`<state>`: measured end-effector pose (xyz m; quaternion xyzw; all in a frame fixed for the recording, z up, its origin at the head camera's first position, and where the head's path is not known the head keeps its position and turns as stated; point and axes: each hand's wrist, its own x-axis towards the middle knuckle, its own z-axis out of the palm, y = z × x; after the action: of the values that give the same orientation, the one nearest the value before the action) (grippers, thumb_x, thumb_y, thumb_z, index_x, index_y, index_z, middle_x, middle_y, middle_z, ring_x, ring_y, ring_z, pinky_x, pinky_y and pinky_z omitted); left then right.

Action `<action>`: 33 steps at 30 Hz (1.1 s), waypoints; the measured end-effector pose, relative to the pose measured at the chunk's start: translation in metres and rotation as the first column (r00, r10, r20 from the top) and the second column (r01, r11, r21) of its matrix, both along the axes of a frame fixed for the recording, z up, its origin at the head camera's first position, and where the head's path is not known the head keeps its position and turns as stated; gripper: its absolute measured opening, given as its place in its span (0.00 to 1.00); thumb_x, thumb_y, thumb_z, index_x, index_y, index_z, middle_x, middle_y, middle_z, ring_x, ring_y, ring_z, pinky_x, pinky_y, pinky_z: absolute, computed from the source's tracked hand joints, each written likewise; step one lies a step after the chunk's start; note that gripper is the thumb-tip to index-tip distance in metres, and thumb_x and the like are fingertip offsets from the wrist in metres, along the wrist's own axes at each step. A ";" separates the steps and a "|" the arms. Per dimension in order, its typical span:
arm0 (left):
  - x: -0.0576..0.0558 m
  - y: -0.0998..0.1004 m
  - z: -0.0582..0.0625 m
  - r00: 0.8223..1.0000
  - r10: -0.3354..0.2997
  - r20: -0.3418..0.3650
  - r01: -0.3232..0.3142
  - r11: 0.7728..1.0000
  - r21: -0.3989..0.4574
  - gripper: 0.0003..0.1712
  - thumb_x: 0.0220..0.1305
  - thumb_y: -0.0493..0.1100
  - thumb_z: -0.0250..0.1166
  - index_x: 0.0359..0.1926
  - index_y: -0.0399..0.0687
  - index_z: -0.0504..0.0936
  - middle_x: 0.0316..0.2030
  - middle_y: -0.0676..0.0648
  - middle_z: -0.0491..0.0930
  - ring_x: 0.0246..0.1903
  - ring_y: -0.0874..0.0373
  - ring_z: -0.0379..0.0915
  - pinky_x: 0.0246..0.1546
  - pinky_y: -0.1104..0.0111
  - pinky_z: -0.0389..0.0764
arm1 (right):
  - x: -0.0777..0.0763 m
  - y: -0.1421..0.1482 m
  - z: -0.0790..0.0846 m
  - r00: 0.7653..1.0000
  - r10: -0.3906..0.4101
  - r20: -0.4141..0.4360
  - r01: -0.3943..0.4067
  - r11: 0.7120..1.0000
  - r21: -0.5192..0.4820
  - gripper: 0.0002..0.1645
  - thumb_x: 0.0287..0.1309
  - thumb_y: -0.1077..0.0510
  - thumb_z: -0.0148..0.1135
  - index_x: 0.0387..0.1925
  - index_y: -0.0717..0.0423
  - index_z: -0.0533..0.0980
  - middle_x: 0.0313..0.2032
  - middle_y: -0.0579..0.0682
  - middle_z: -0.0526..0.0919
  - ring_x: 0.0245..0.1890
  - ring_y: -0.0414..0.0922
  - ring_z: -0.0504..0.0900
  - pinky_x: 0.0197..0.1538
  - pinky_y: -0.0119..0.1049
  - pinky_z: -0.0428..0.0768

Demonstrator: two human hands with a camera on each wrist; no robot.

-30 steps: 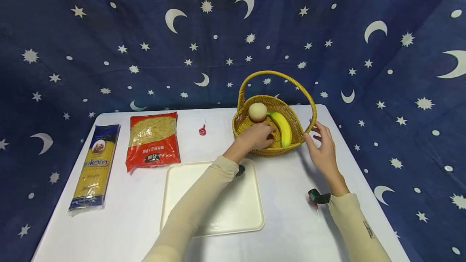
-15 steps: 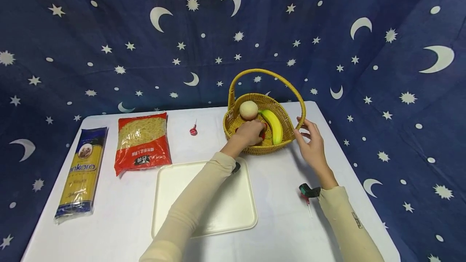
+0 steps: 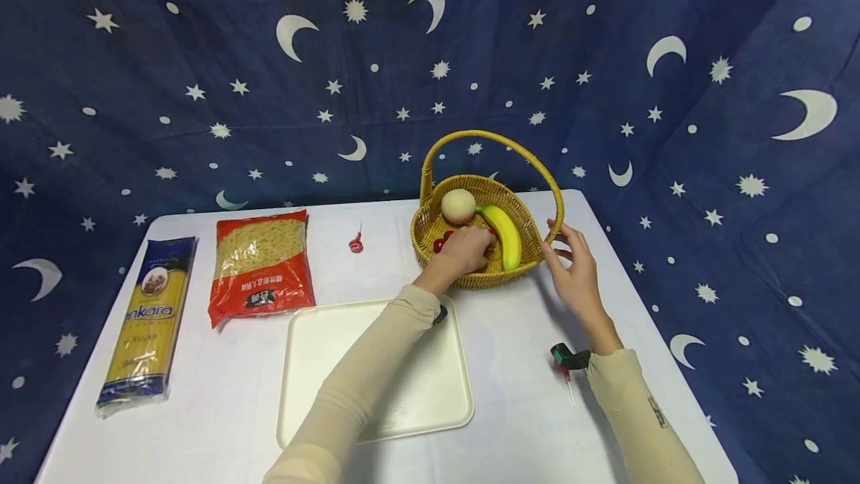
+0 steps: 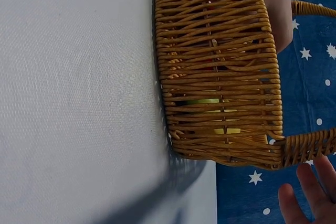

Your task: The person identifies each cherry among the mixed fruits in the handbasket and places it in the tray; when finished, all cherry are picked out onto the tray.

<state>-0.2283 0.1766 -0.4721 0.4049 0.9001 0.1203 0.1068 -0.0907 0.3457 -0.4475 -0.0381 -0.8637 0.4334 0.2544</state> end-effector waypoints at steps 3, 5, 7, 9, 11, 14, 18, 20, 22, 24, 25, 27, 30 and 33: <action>-0.001 -0.003 -0.002 1.000 0.017 0.020 -0.018 1.000 0.012 0.03 0.69 0.41 0.73 0.37 0.51 0.86 0.37 0.51 0.82 0.36 0.58 0.71 0.39 0.66 0.74 | -0.001 -0.004 0.000 1.000 0.004 0.002 -0.004 1.000 -0.015 0.26 0.74 0.68 0.60 0.71 0.66 0.72 0.65 0.67 0.77 0.58 0.22 0.72 0.61 0.43 0.81; -0.001 -0.005 -0.003 0.999 0.025 0.034 -0.025 0.999 0.022 0.02 0.68 0.39 0.72 0.37 0.51 0.88 0.39 0.51 0.85 0.37 0.59 0.74 0.40 0.66 0.78 | -0.001 -0.006 0.000 1.000 0.006 0.004 -0.005 1.000 -0.030 0.26 0.74 0.68 0.60 0.70 0.66 0.72 0.64 0.68 0.77 0.58 0.23 0.72 0.61 0.37 0.80; -0.001 -0.008 -0.004 0.998 0.029 0.052 -0.030 0.999 0.031 0.04 0.68 0.37 0.71 0.39 0.51 0.89 0.42 0.50 0.87 0.40 0.59 0.78 0.44 0.66 0.82 | -0.001 -0.008 0.000 1.000 0.007 0.006 -0.006 0.999 -0.040 0.26 0.74 0.68 0.60 0.70 0.66 0.72 0.64 0.68 0.77 0.58 0.24 0.72 0.61 0.33 0.79; -0.001 -0.011 -0.004 0.996 0.035 0.083 -0.039 0.998 0.047 0.06 0.68 0.36 0.70 0.43 0.50 0.91 0.46 0.50 0.89 0.44 0.58 0.81 0.48 0.65 0.84 | -0.001 -0.010 0.000 1.000 0.009 0.009 -0.008 0.999 -0.044 0.26 0.74 0.68 0.60 0.70 0.66 0.72 0.64 0.68 0.77 0.58 0.25 0.73 0.61 0.31 0.79; -0.001 -0.015 -0.002 0.992 0.046 0.115 -0.054 0.996 0.067 0.10 0.70 0.37 0.70 0.49 0.50 0.91 0.50 0.50 0.90 0.50 0.56 0.84 0.54 0.64 0.85 | -0.002 -0.011 0.000 1.000 0.010 0.008 -0.010 0.999 -0.042 0.26 0.74 0.68 0.60 0.70 0.66 0.72 0.64 0.68 0.77 0.58 0.25 0.73 0.61 0.31 0.79; -0.001 -0.021 0.001 0.985 0.059 0.163 -0.077 0.991 0.109 0.14 0.70 0.39 0.71 0.55 0.49 0.90 0.55 0.49 0.89 0.56 0.53 0.85 0.59 0.62 0.85 | -0.003 -0.014 0.001 1.000 0.012 -0.002 -0.012 0.999 -0.040 0.26 0.74 0.68 0.60 0.70 0.67 0.72 0.64 0.69 0.77 0.58 0.25 0.73 0.60 0.29 0.79; 0.000 -0.029 0.008 0.981 0.066 0.181 -0.098 0.979 0.178 0.17 0.69 0.40 0.73 0.58 0.50 0.89 0.56 0.49 0.89 0.58 0.53 0.84 0.59 0.61 0.85 | -0.004 -0.015 0.001 1.000 0.009 -0.017 -0.010 0.999 -0.045 0.26 0.74 0.69 0.60 0.69 0.68 0.72 0.63 0.70 0.77 0.58 0.24 0.73 0.59 0.21 0.77; 0.001 -0.033 0.013 0.981 0.072 0.182 -0.111 0.970 0.217 0.17 0.69 0.40 0.72 0.58 0.51 0.89 0.56 0.50 0.89 0.56 0.54 0.85 0.58 0.64 0.85 | -0.004 -0.015 0.001 1.000 0.007 -0.019 -0.008 0.999 -0.053 0.26 0.74 0.69 0.60 0.69 0.68 0.72 0.63 0.70 0.77 0.58 0.24 0.73 0.58 0.17 0.75; 0.004 -0.038 0.018 0.981 0.080 0.178 -0.125 0.959 0.256 0.17 0.70 0.40 0.72 0.58 0.52 0.89 0.55 0.51 0.89 0.54 0.56 0.85 0.56 0.66 0.85 | -0.004 -0.015 0.001 1.000 0.003 -0.020 -0.004 0.998 -0.057 0.26 0.73 0.69 0.60 0.69 0.68 0.73 0.63 0.69 0.77 0.58 0.24 0.73 0.58 0.15 0.74; 0.007 -0.044 0.024 0.979 0.086 0.182 -0.139 0.943 0.302 0.17 0.69 0.40 0.73 0.58 0.51 0.89 0.55 0.50 0.89 0.52 0.56 0.84 0.54 0.67 0.85 | -0.003 -0.016 0.002 1.000 0.000 -0.022 -0.001 0.998 -0.060 0.26 0.73 0.69 0.60 0.69 0.68 0.73 0.63 0.70 0.77 0.58 0.23 0.73 0.58 0.16 0.74; 0.009 -0.047 0.027 0.979 0.090 0.184 -0.147 0.935 0.323 0.17 0.69 0.40 0.73 0.57 0.51 0.89 0.55 0.50 0.88 0.52 0.56 0.84 0.54 0.67 0.85 | -0.003 -0.016 0.002 1.000 -0.004 -0.021 0.002 0.998 -0.055 0.26 0.73 0.70 0.60 0.69 0.68 0.73 0.63 0.70 0.77 0.58 0.23 0.73 0.58 0.16 0.74; 0.013 -0.055 0.034 0.978 0.095 0.186 -0.159 0.917 0.367 0.17 0.68 0.40 0.73 0.57 0.51 0.89 0.56 0.49 0.87 0.53 0.55 0.83 0.56 0.66 0.84 | -0.002 -0.017 0.003 1.000 -0.013 -0.022 0.012 0.999 -0.047 0.26 0.73 0.70 0.61 0.69 0.68 0.73 0.62 0.70 0.77 0.57 0.22 0.73 0.58 0.17 0.74; 0.018 -0.068 0.041 0.978 0.093 0.185 -0.168 0.880 0.444 0.16 0.67 0.38 0.73 0.56 0.49 0.89 0.59 0.48 0.86 0.58 0.53 0.82 0.61 0.61 0.82 | -0.001 -0.016 0.003 0.999 -0.026 -0.018 0.025 0.999 -0.042 0.26 0.73 0.70 0.60 0.69 0.68 0.73 0.63 0.69 0.77 0.57 0.21 0.73 0.58 0.17 0.74; 0.025 -0.083 0.044 0.980 0.095 0.177 -0.176 0.832 0.526 0.16 0.67 0.36 0.73 0.55 0.47 0.89 0.60 0.47 0.86 0.59 0.51 0.82 0.62 0.58 0.81 | 0.001 -0.015 0.002 0.999 -0.040 -0.018 0.039 0.998 -0.042 0.26 0.73 0.69 0.60 0.70 0.68 0.72 0.64 0.68 0.77 0.57 0.22 0.73 0.57 0.16 0.73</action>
<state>-0.2036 0.0935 -0.4281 0.3439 0.8462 0.4046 0.0443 -0.0897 0.3310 -0.4458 -0.0562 -0.8512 0.4465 0.2701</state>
